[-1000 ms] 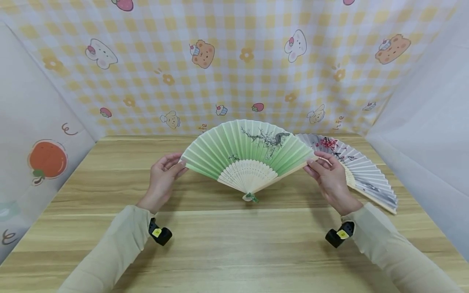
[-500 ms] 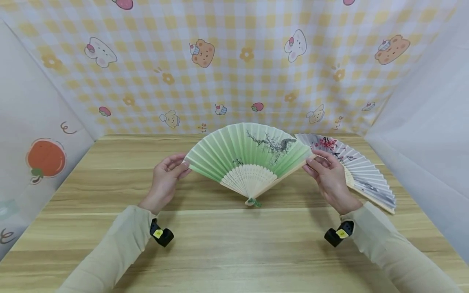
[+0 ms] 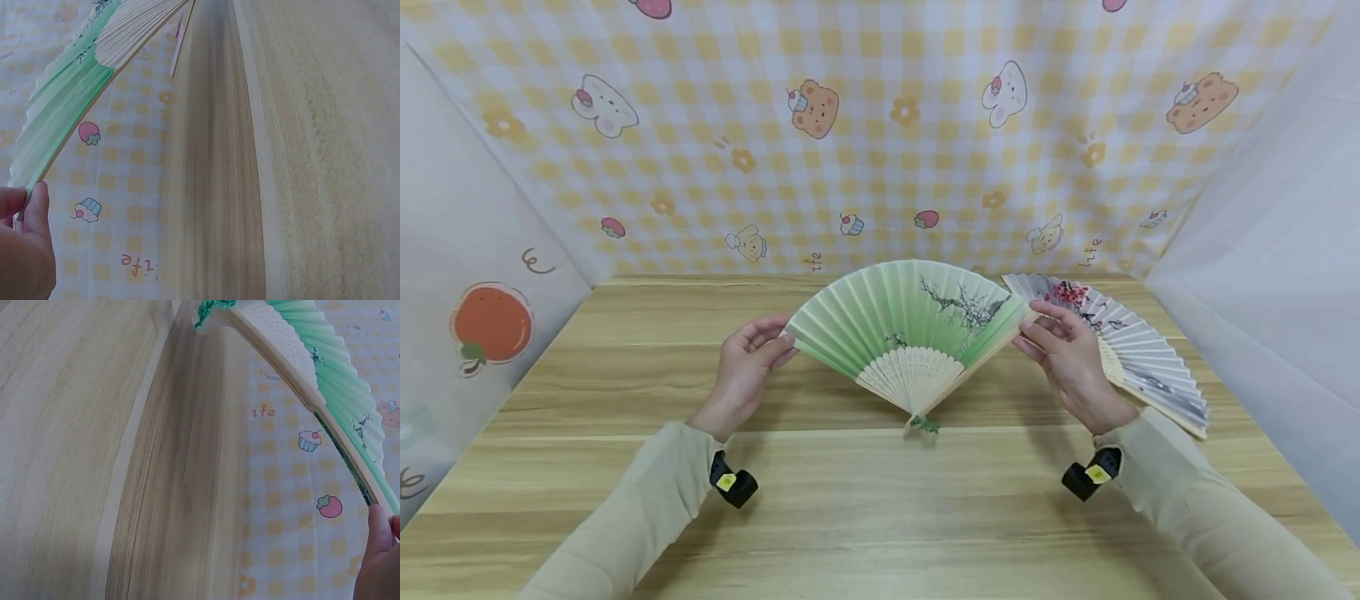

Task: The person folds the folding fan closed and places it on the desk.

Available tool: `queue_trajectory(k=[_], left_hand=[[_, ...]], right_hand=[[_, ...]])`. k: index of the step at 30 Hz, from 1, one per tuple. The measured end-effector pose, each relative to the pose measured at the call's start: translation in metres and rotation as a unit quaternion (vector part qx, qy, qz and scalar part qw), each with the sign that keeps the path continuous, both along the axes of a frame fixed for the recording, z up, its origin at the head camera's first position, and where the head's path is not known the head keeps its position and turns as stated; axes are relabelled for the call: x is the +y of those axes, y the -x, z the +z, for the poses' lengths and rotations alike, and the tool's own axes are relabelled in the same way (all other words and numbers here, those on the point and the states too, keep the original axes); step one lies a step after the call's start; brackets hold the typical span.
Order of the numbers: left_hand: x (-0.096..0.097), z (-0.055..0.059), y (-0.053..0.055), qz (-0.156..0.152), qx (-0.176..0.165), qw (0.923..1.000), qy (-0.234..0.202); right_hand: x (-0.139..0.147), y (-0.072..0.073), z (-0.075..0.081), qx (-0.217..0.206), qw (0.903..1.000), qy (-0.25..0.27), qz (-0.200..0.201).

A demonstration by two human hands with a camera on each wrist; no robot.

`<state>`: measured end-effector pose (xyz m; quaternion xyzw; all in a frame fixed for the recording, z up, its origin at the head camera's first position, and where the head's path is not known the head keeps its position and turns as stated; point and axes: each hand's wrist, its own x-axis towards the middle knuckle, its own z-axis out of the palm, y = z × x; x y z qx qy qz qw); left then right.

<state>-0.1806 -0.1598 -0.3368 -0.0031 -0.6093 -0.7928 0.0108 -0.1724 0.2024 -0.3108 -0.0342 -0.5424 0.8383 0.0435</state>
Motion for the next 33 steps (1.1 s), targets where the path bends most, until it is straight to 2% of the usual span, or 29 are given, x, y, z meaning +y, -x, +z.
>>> queue_trajectory(k=[14,20,27,33], left_hand=[[0.004,0.004,-0.004,-0.016,0.003,0.999,0.042],[0.008,0.008,-0.004,-0.027,0.008,0.9984,0.048],[0.011,0.014,-0.003,-0.033,0.017,0.9979,0.053],[0.014,0.018,-0.003,-0.037,0.024,0.9979,0.048]], right_hand=[[-0.005,-0.002,0.004,-0.006,0.9994,-0.022,0.025],[-0.008,-0.001,0.004,0.003,0.9993,-0.009,0.037],[-0.012,0.0,0.008,0.001,0.9985,-0.04,0.037],[-0.015,0.0,0.011,0.011,0.9983,-0.031,0.049]])
